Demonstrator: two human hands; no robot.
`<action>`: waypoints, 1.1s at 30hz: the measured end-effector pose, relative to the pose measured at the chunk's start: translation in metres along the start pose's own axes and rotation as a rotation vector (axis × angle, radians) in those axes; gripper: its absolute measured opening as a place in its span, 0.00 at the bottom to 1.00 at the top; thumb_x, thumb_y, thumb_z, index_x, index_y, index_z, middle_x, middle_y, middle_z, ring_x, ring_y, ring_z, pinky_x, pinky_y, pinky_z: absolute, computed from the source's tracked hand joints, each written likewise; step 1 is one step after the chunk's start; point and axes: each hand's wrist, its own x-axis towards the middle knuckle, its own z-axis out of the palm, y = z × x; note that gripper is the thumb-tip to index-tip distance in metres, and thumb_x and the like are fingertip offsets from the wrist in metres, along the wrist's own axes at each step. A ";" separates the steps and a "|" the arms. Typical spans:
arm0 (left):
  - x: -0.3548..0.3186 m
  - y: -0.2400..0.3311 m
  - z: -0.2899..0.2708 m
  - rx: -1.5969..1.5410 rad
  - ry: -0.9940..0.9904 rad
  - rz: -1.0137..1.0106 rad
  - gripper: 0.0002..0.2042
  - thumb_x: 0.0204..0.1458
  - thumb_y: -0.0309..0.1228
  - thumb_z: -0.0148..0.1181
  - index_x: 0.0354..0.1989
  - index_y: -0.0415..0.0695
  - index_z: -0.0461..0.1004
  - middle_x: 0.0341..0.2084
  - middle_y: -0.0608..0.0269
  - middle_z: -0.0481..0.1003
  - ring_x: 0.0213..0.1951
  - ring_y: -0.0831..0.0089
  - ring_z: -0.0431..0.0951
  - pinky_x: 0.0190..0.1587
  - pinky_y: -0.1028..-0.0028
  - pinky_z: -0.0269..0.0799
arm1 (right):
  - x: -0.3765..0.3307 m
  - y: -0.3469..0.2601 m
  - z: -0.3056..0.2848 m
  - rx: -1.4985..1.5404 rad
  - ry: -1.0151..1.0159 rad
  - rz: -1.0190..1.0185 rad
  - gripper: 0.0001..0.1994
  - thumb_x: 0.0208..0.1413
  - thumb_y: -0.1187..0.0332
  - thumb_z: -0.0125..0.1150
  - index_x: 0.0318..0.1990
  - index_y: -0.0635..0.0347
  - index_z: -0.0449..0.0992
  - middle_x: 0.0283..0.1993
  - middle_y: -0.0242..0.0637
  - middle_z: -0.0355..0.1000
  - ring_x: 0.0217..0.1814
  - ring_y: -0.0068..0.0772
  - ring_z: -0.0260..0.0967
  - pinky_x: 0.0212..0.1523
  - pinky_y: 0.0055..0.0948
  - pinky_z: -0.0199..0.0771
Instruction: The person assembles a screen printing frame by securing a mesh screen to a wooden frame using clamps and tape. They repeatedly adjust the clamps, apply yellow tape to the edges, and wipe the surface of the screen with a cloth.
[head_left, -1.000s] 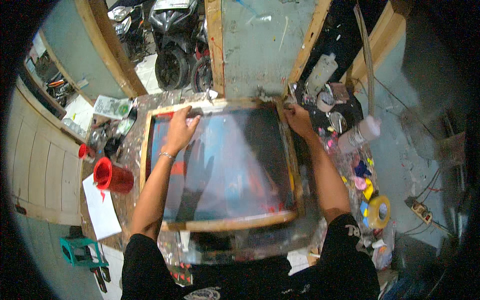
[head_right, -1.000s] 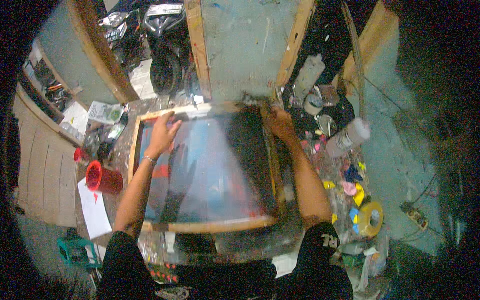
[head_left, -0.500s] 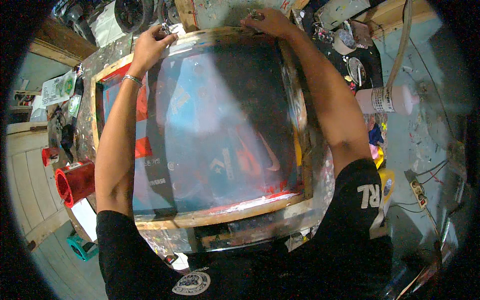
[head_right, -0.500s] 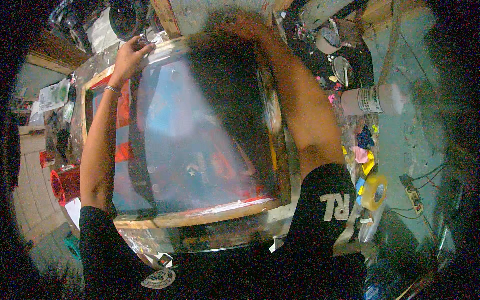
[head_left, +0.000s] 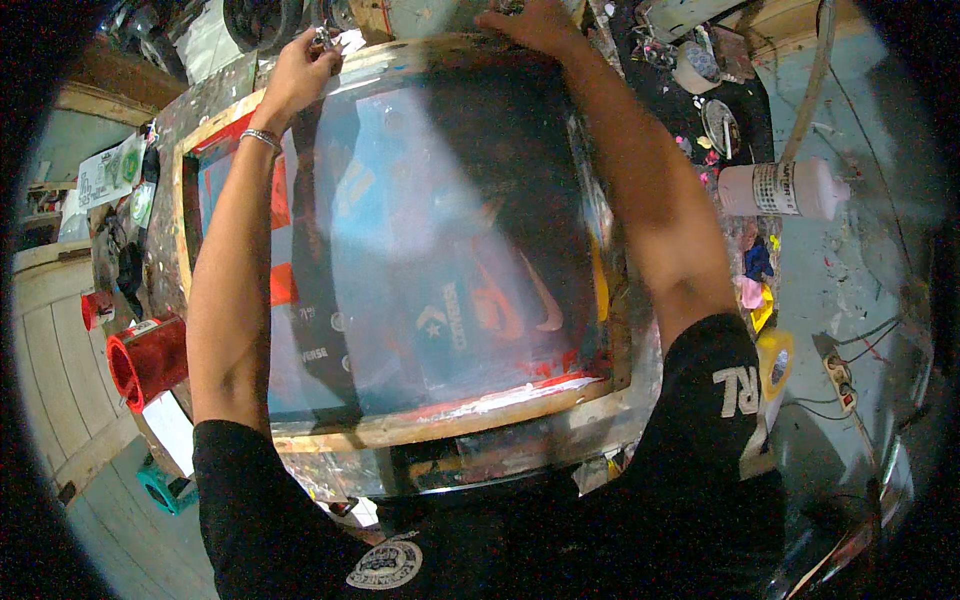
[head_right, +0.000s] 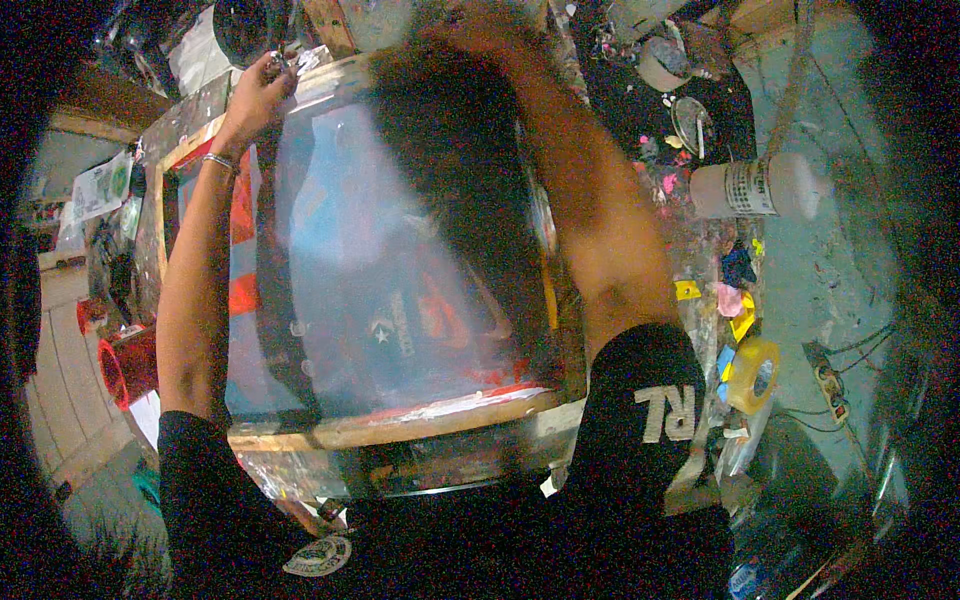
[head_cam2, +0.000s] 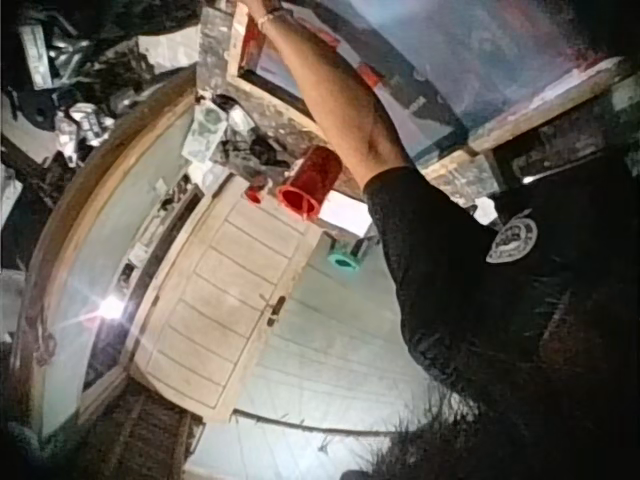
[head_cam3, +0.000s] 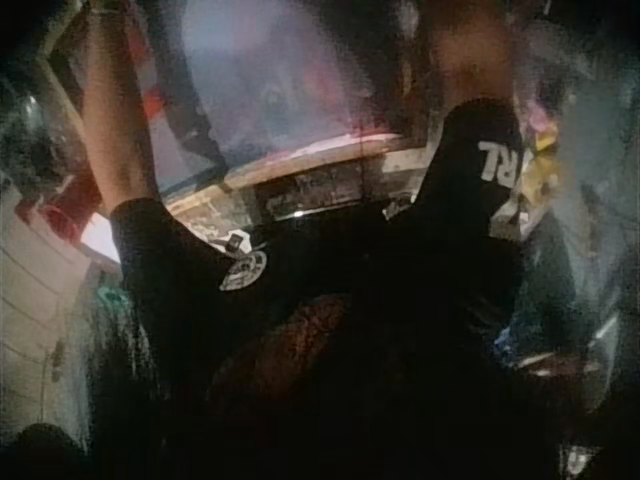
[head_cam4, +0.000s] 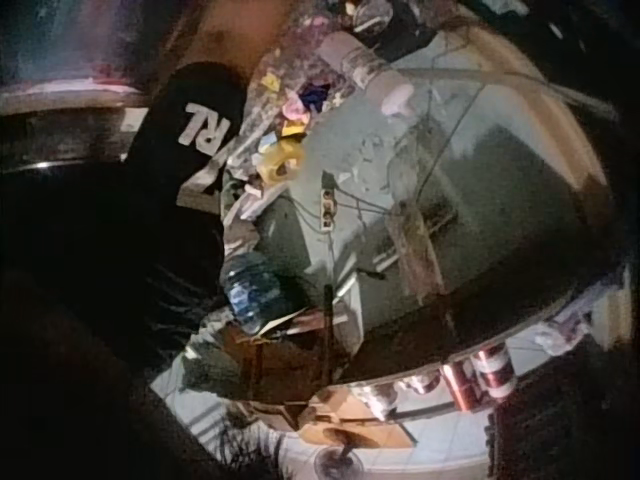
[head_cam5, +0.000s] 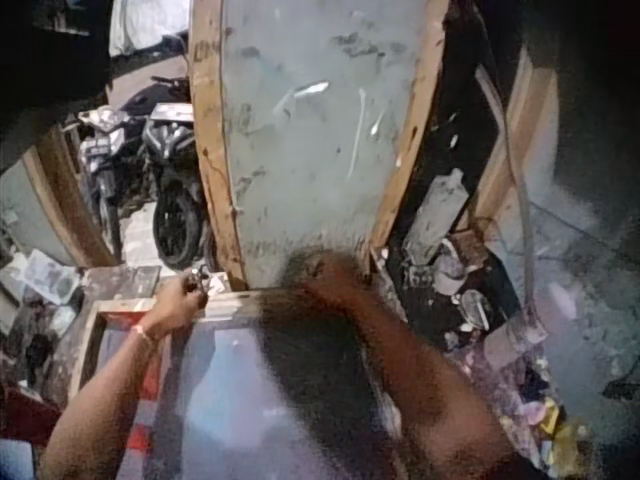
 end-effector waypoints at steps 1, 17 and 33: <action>-0.001 0.002 0.002 -0.017 0.006 -0.008 0.11 0.57 0.31 0.59 0.43 0.36 0.73 0.29 0.62 0.79 0.31 0.78 0.75 0.35 0.75 0.70 | 0.003 0.005 -0.001 -0.011 0.025 -0.059 0.22 0.45 0.50 0.71 0.34 0.62 0.79 0.36 0.45 0.77 0.40 0.40 0.75 0.42 0.41 0.74; 0.000 0.003 0.000 -0.040 0.027 -0.098 0.13 0.57 0.29 0.59 0.50 0.39 0.75 0.37 0.67 0.79 0.37 0.80 0.74 0.42 0.78 0.69 | 0.010 0.027 -0.001 0.077 0.058 -0.181 0.24 0.49 0.52 0.69 0.47 0.61 0.77 0.43 0.42 0.76 0.44 0.37 0.73 0.45 0.38 0.74; -0.002 0.038 -0.003 -0.015 -0.125 -0.178 0.08 0.59 0.35 0.60 0.33 0.44 0.77 0.26 0.73 0.75 0.24 0.85 0.68 0.24 0.78 0.62 | 0.015 0.026 -0.013 0.013 -0.126 -0.061 0.21 0.47 0.51 0.70 0.30 0.64 0.79 0.25 0.38 0.76 0.25 0.32 0.70 0.29 0.38 0.70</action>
